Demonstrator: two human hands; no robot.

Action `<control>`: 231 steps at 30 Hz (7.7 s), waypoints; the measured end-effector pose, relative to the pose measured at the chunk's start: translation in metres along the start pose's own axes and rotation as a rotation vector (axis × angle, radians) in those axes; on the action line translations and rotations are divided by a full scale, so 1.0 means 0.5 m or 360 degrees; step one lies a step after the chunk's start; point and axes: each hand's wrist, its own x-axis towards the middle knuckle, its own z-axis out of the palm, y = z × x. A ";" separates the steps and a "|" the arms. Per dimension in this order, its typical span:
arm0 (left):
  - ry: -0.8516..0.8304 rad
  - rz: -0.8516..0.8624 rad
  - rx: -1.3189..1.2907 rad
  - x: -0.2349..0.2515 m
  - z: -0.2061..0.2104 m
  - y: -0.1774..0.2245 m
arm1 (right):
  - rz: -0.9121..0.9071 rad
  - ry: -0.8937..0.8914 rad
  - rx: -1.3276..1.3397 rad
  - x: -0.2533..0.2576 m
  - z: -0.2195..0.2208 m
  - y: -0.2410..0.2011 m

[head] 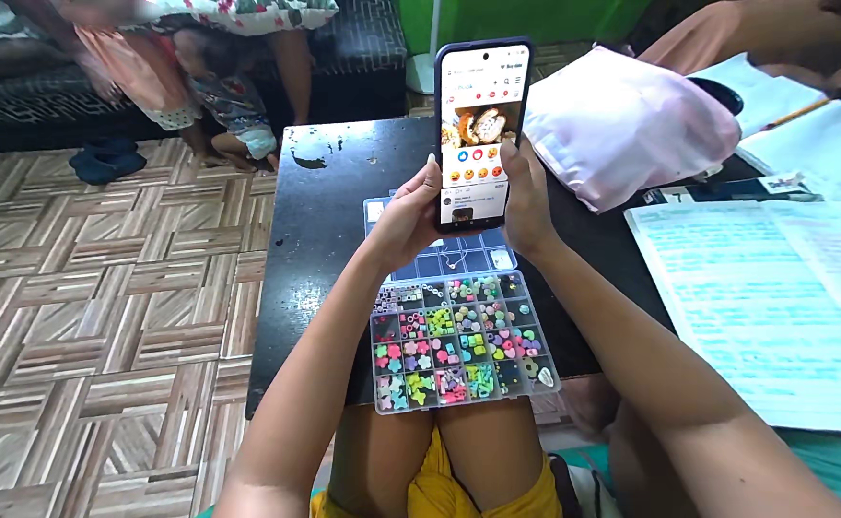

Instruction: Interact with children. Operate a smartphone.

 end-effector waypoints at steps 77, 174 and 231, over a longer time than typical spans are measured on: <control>0.0051 0.0022 -0.0032 -0.006 -0.006 0.021 | 0.0498 -0.0321 0.0600 0.001 -0.008 -0.020; -0.0010 0.0044 -0.0017 -0.006 -0.009 0.019 | 0.0248 -0.0638 0.0356 0.012 -0.046 -0.031; 0.0003 0.0036 -0.0017 -0.007 -0.004 0.021 | 0.0329 -0.0522 0.0464 0.015 -0.043 -0.033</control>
